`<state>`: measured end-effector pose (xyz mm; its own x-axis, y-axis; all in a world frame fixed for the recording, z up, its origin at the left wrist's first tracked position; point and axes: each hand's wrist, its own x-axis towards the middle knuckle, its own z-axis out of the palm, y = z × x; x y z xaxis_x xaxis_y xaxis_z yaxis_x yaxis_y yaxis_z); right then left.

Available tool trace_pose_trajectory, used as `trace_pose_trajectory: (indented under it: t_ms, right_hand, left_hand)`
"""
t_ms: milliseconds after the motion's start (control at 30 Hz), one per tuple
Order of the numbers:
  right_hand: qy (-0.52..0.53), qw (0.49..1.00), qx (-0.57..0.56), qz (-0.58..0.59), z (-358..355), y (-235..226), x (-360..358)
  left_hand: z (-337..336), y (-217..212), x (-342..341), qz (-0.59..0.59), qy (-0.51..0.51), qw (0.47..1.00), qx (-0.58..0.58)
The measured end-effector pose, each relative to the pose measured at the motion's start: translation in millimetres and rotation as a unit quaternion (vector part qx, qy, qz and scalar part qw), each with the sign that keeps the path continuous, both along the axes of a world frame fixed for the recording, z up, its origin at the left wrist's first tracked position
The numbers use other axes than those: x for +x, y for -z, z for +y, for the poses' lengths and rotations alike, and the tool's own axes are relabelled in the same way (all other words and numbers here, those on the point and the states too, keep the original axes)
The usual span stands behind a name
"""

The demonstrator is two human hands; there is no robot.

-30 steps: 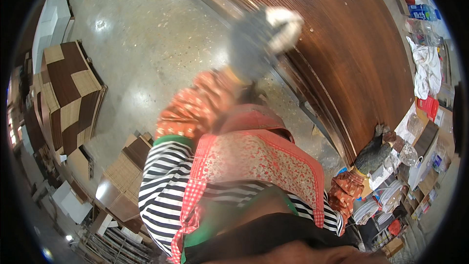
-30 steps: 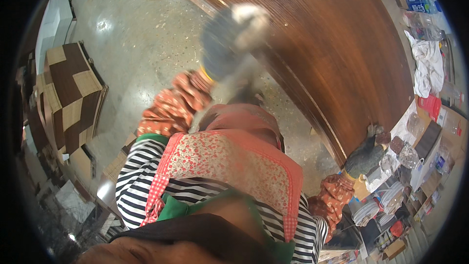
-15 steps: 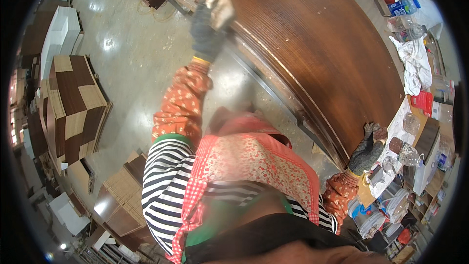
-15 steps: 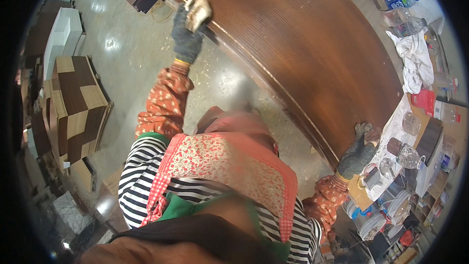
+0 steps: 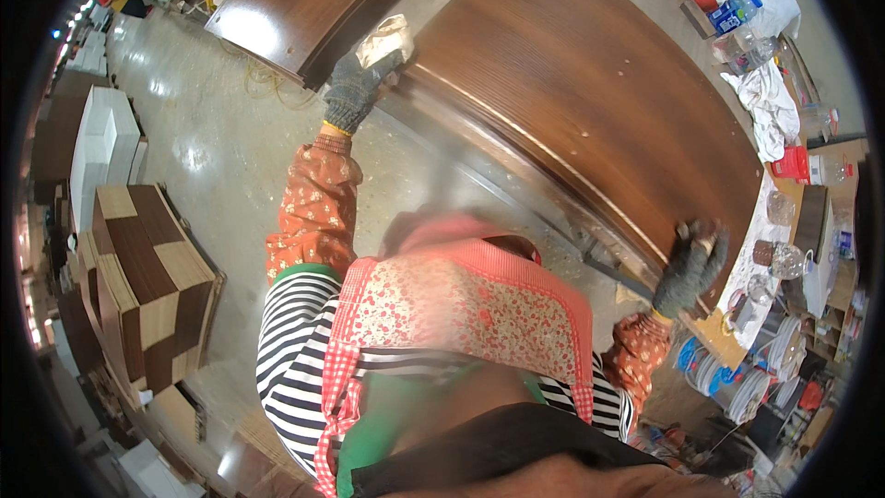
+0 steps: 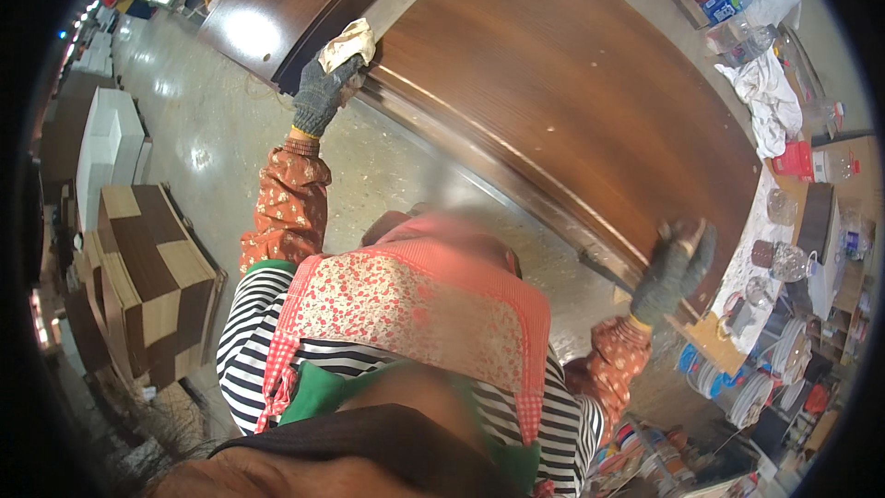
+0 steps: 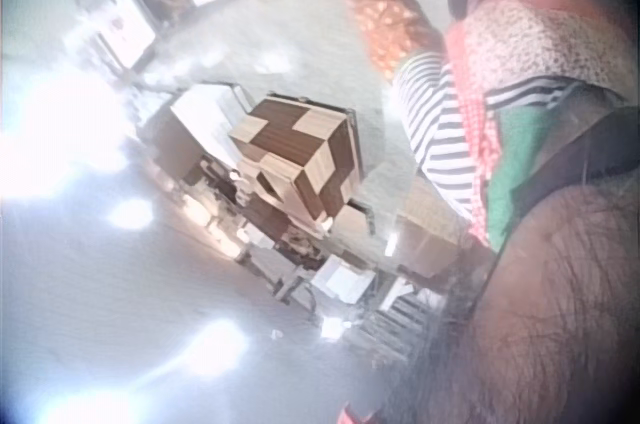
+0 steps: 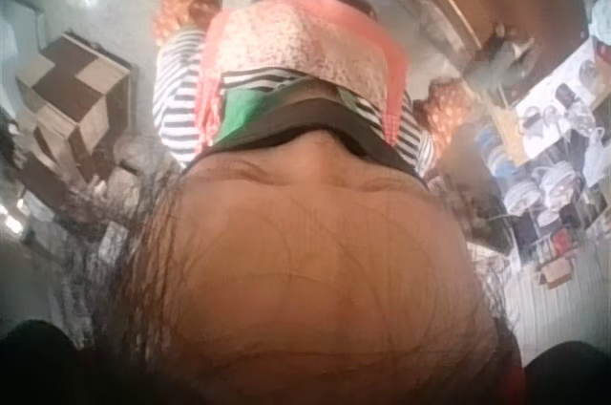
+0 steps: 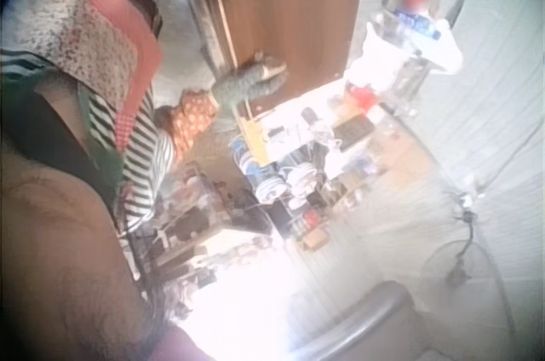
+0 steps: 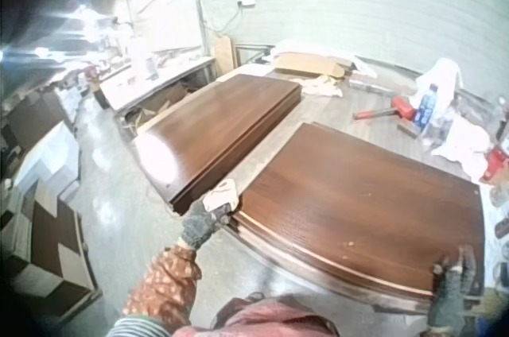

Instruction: The person wipes the surface of a large wooden panel with a white cloth, then flips it to wipe the other side. They repeat this process on several additional panels, handling them one at a time and stacking them after wiping.

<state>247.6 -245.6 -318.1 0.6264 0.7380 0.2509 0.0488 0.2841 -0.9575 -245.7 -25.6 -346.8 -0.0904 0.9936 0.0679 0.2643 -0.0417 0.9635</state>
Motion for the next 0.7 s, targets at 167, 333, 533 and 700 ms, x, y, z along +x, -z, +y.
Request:
trace_pose_trajectory:
  t_ms: [167, 333, 533, 700]
  right_hand:
    - [-0.100, 0.967, -0.033, -0.231, 59.9, 0.8, -158.3]
    - [-0.137, 0.833, 0.029, -0.536, 114.6, -10.6, -258.8]
    - [-0.166, 0.775, -0.010, -0.610, 151.6, -16.2, -308.8]
    - [-0.217, 0.749, -0.042, -0.625, 181.1, -16.0, -355.8]
  left_hand:
    - [-14.4, -16.5, -34.0, -0.084, -0.014, 0.996, -0.002]
    - [-47.8, -9.5, -67.8, -0.083, 0.027, 0.996, -0.025]
    - [-73.5, 42.9, -87.2, -0.251, 0.021, 0.964, -0.083]
    - [-83.4, 68.0, -95.4, -0.283, 0.008, 0.951, -0.122]
